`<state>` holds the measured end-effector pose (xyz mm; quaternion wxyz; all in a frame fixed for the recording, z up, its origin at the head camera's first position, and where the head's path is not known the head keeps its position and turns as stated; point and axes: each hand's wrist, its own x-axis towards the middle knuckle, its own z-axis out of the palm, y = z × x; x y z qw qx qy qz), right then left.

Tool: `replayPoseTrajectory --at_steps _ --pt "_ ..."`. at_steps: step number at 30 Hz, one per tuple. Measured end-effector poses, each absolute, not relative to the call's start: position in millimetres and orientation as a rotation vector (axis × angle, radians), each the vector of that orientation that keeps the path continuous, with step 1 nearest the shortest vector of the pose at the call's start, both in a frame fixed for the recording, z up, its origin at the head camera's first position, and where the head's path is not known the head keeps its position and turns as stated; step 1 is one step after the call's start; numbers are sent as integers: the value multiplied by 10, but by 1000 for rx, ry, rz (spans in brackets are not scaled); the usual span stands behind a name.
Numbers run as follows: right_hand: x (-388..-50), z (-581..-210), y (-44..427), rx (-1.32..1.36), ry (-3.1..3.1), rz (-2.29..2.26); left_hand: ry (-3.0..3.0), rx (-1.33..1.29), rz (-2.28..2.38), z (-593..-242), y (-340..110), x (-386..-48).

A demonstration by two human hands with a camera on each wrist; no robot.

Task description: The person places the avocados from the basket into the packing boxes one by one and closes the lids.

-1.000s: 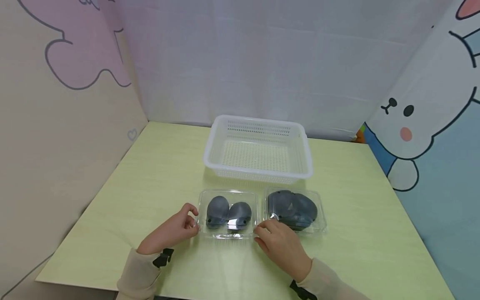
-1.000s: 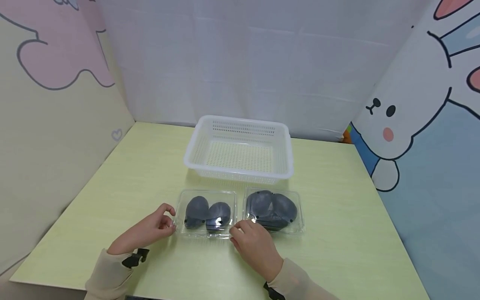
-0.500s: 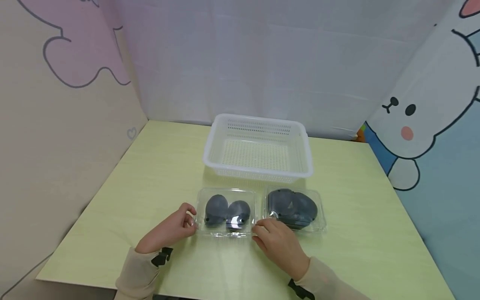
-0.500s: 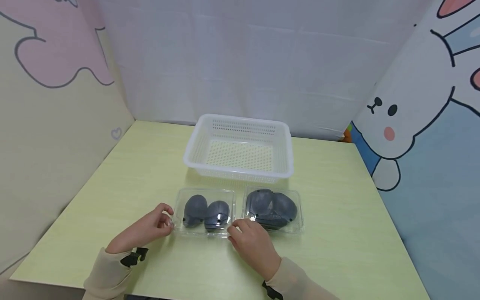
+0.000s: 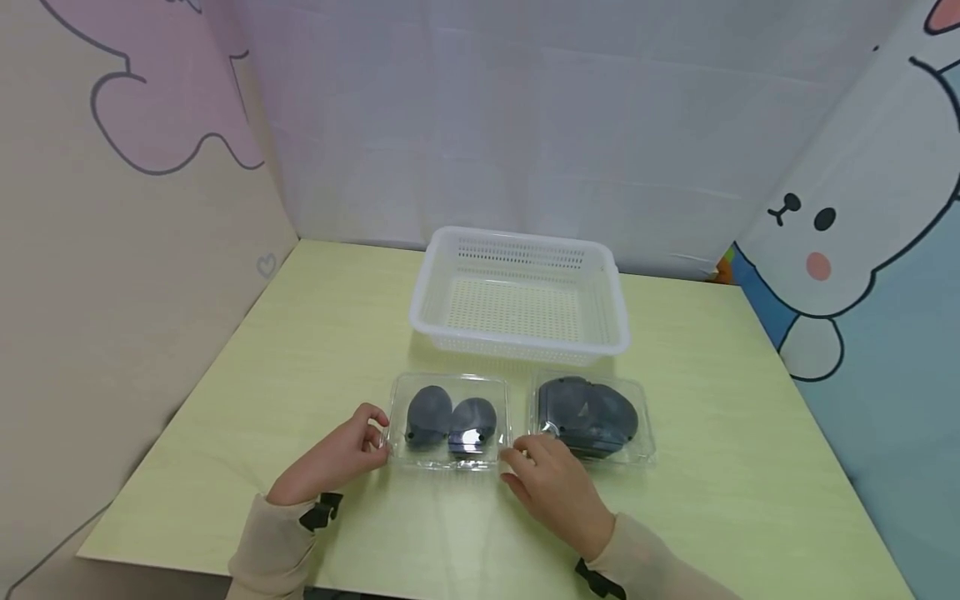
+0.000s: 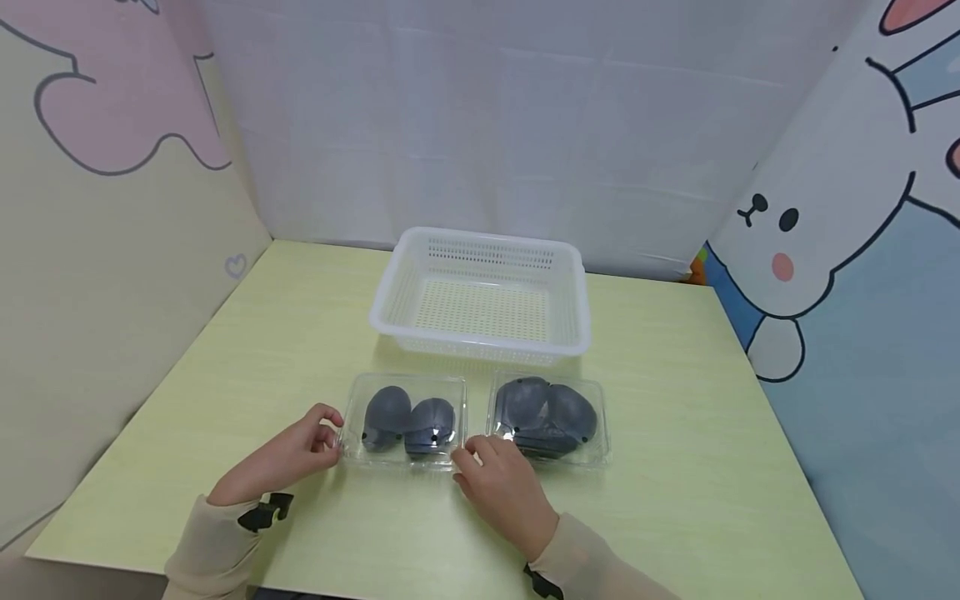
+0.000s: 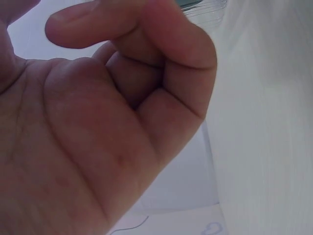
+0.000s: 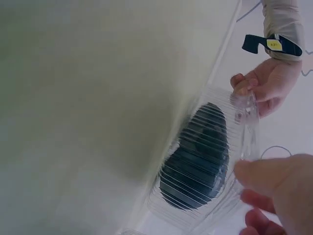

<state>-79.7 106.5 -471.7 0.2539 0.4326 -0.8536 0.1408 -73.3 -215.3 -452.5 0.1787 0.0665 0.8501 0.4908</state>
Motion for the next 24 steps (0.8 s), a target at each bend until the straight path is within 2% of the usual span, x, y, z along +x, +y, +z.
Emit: replayPoseTrajectory --at_steps 9,19,24 --pt "-734 -4724 1074 993 -2485 458 2361 211 1420 -4490 -2161 -724" --pt "-815 -4632 979 930 -2898 1276 2361 210 1410 -4497 -2180 -748" --pt "-808 -4658 957 769 -2967 1572 2343 219 1425 -4517 -2177 -729"
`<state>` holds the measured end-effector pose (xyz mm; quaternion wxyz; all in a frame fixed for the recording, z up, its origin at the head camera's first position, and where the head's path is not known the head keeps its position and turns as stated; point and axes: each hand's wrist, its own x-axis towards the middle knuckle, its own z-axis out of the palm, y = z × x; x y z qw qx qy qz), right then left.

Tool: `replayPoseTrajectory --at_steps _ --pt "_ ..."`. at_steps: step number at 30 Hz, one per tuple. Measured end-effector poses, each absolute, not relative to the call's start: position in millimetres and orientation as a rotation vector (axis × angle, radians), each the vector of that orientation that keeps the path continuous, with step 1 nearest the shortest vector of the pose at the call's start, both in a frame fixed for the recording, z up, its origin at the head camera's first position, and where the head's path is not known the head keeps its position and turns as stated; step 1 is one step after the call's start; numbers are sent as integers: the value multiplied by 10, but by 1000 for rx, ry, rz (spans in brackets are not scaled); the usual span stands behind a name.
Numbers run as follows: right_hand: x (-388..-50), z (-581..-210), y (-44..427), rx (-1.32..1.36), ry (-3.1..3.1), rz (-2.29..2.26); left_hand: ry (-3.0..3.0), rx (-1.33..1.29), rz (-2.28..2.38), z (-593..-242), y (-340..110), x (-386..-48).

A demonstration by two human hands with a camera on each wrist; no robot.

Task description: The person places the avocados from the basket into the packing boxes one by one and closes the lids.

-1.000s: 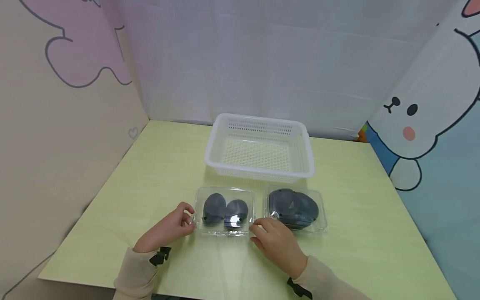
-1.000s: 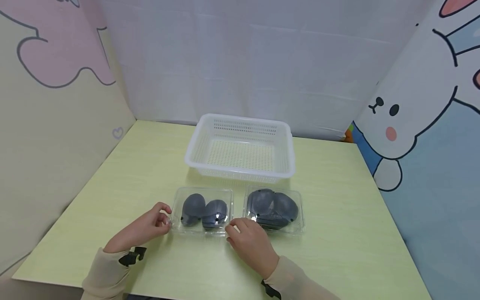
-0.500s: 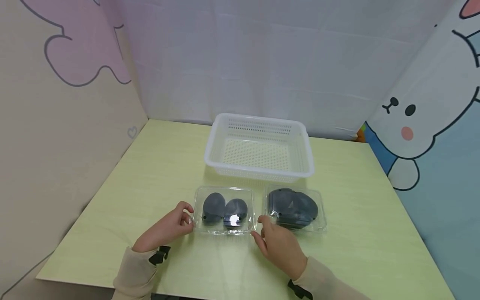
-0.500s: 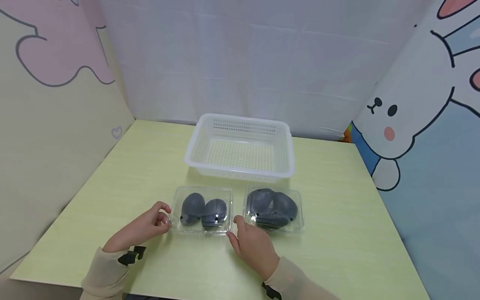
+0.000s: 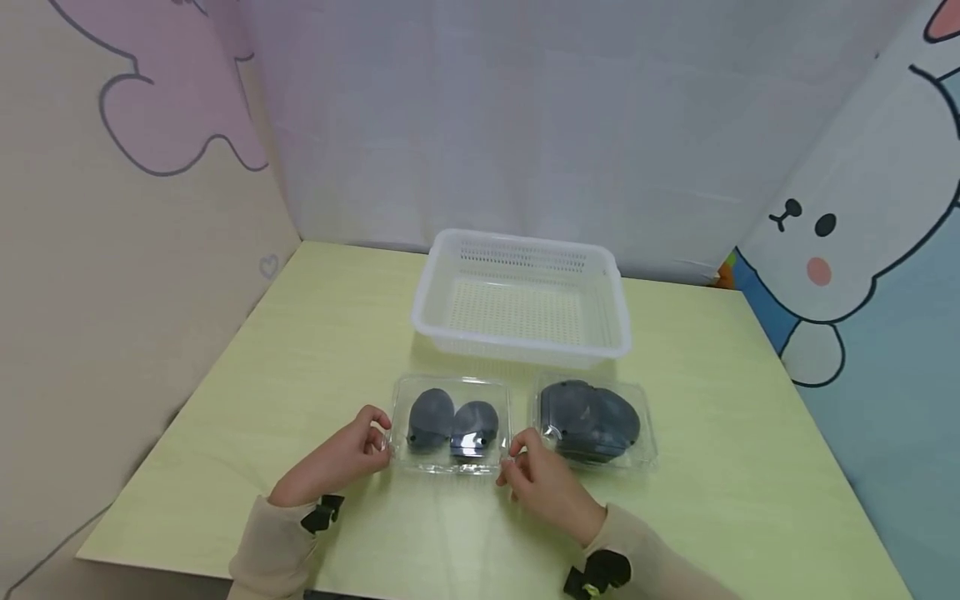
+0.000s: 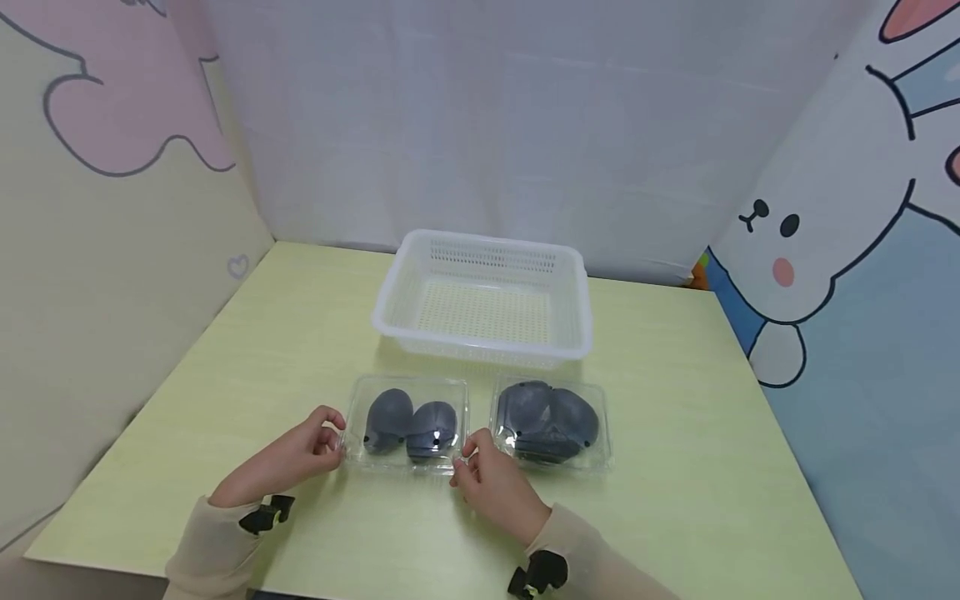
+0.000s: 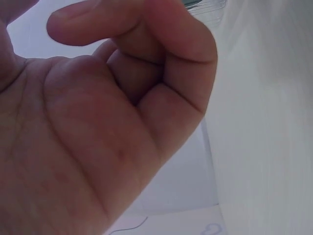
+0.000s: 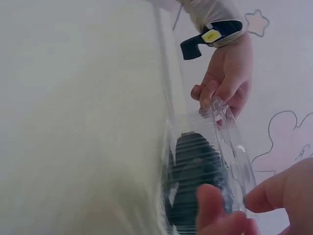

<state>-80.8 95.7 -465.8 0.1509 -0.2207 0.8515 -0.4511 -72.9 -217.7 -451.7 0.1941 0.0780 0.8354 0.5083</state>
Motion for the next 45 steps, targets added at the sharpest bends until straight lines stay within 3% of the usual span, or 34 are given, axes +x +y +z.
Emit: replayPoseTrajectory --at_steps 11,45 --pt "-775 -4743 890 -365 2207 -1653 2343 219 1436 -4509 -2172 -715" --pt "-811 -4654 919 -476 2270 -1513 2456 218 1428 -4510 -2139 -769"
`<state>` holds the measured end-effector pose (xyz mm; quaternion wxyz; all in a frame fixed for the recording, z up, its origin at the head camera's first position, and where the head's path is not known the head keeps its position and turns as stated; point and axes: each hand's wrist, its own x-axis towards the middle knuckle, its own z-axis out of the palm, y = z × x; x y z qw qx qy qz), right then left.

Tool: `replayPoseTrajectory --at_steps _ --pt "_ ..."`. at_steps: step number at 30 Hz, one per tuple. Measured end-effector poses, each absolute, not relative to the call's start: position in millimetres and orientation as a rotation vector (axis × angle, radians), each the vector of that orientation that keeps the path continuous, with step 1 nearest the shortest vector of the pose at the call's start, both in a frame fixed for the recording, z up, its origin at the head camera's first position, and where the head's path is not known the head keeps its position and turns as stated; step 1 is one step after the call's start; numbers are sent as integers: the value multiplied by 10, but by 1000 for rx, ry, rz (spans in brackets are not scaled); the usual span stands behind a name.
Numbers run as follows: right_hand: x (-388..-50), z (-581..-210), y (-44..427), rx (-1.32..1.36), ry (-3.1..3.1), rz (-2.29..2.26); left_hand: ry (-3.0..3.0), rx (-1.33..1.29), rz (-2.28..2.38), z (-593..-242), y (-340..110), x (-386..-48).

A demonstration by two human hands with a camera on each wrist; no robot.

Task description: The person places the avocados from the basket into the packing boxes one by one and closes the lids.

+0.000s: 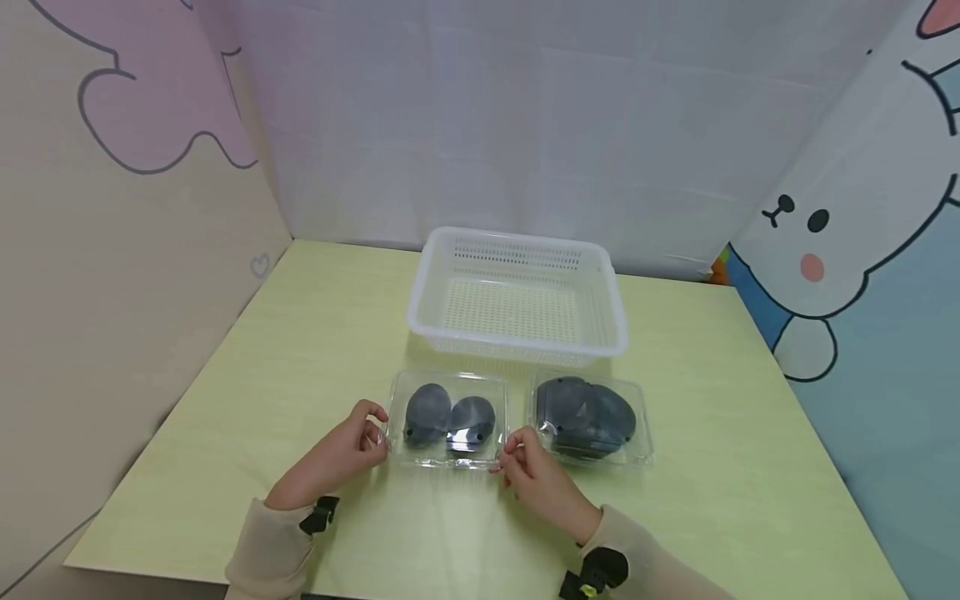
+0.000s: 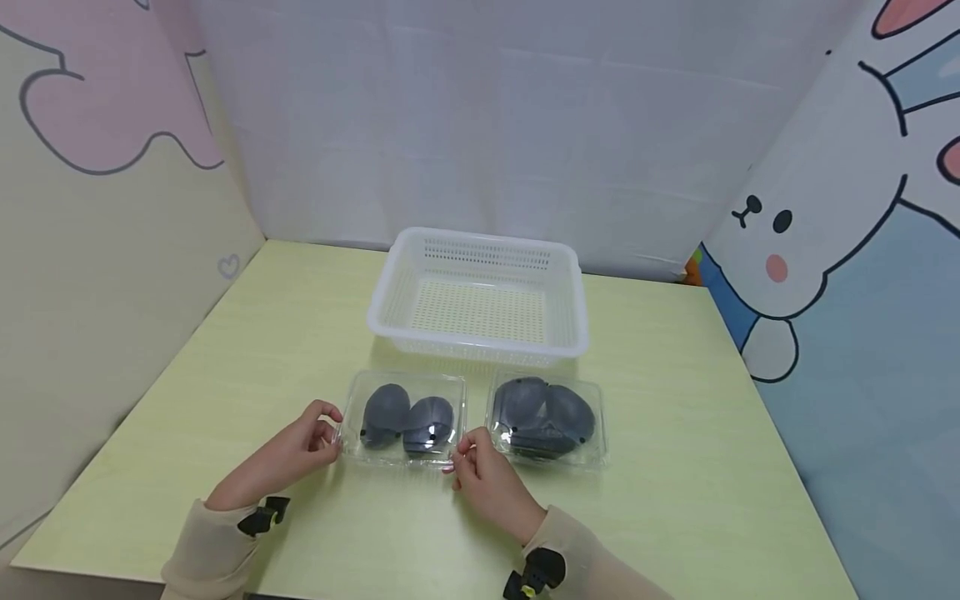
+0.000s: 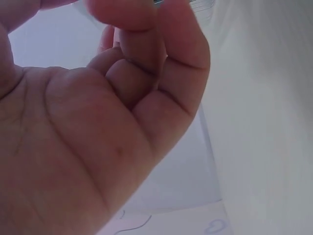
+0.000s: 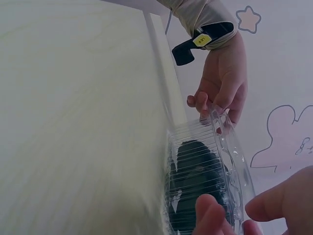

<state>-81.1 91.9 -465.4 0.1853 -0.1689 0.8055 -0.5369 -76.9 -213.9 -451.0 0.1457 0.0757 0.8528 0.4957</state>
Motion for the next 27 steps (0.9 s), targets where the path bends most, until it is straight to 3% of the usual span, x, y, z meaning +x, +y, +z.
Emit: replayPoseTrajectory --at_steps 27 --pt "-791 -4507 988 -640 2346 -1272 2627 250 1215 -4479 -2097 -911"
